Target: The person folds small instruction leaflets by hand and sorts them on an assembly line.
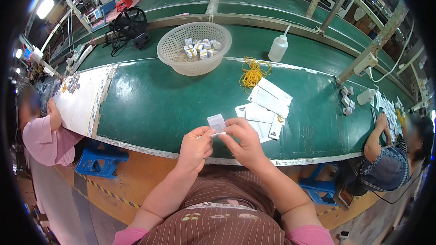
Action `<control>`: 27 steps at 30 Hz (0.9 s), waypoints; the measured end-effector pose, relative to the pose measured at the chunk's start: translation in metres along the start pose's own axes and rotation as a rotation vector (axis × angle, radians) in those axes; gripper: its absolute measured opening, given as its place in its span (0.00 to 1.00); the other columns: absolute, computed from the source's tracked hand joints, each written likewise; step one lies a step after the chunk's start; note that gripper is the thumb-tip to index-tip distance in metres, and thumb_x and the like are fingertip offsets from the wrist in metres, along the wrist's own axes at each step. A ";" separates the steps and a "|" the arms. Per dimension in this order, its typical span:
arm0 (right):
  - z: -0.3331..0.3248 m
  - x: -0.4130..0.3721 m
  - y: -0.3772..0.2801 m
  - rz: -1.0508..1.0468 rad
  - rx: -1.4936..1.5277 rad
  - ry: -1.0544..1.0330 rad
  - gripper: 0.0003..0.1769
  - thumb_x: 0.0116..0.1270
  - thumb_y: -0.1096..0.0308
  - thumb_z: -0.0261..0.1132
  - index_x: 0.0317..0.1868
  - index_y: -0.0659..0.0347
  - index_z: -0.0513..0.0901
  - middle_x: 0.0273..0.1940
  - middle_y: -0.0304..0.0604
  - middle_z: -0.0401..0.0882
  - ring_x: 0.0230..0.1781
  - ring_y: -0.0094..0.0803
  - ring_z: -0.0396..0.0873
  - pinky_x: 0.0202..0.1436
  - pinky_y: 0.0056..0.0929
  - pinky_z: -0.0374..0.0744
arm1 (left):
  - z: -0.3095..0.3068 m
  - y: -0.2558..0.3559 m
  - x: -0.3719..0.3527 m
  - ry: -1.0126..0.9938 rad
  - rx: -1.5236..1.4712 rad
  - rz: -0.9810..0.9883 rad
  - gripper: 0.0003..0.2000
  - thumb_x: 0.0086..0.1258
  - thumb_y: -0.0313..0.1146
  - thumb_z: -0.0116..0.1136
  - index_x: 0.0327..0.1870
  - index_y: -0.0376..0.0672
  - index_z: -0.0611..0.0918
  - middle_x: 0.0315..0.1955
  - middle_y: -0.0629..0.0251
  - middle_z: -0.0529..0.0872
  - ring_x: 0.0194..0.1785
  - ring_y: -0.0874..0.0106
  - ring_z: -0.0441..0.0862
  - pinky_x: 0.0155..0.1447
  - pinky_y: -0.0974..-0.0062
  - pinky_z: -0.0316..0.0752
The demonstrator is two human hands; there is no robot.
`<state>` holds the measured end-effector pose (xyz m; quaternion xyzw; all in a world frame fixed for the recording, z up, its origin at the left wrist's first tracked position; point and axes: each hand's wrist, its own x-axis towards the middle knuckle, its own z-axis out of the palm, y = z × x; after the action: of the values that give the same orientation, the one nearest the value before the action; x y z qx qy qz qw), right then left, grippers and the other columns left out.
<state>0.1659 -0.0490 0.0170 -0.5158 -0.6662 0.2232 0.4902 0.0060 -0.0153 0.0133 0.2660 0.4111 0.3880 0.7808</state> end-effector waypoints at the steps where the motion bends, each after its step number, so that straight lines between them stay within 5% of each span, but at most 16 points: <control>1: 0.003 -0.001 -0.001 0.078 0.053 0.014 0.05 0.60 0.75 0.69 0.37 0.65 0.83 0.43 0.46 0.79 0.37 0.34 0.78 0.40 0.30 0.77 | 0.000 -0.005 0.000 -0.003 0.001 0.034 0.07 0.74 0.29 0.57 0.44 0.34 0.82 0.20 0.77 0.73 0.17 0.88 0.60 0.19 0.85 0.53; 8: 0.007 -0.001 -0.001 0.244 0.236 -0.007 0.05 0.65 0.77 0.66 0.32 0.66 0.78 0.42 0.39 0.74 0.36 0.18 0.71 0.37 0.18 0.71 | -0.006 -0.019 -0.006 -0.043 0.018 0.159 0.09 0.75 0.29 0.56 0.47 0.33 0.83 0.20 0.78 0.74 0.17 0.89 0.62 0.20 0.85 0.53; 17: 0.013 -0.001 0.001 0.400 0.480 0.039 0.03 0.65 0.77 0.65 0.38 0.67 0.79 0.38 0.39 0.80 0.37 0.22 0.78 0.44 0.24 0.78 | -0.003 -0.018 -0.004 -0.016 0.047 0.197 0.04 0.73 0.25 0.57 0.40 0.35 0.82 0.28 0.68 0.84 0.18 0.87 0.65 0.20 0.87 0.58; 20: 0.010 0.007 -0.004 0.473 0.610 0.060 0.06 0.66 0.77 0.65 0.42 0.68 0.79 0.37 0.38 0.81 0.36 0.22 0.79 0.43 0.24 0.79 | -0.003 -0.018 -0.004 -0.020 0.131 0.245 0.06 0.74 0.29 0.58 0.43 0.37 0.84 0.22 0.78 0.77 0.18 0.90 0.62 0.20 0.86 0.54; 27: -0.005 0.009 0.001 0.487 0.749 -0.141 0.07 0.66 0.81 0.61 0.43 0.67 0.83 0.36 0.39 0.80 0.36 0.22 0.79 0.40 0.22 0.79 | -0.002 -0.004 -0.001 -0.152 0.131 0.068 0.06 0.76 0.29 0.53 0.44 0.36 0.79 0.29 0.63 0.84 0.16 0.90 0.61 0.18 0.88 0.56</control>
<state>0.1714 -0.0415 0.0221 -0.4282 -0.4307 0.5920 0.5298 0.0056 -0.0177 0.0096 0.3589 0.3662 0.3652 0.7770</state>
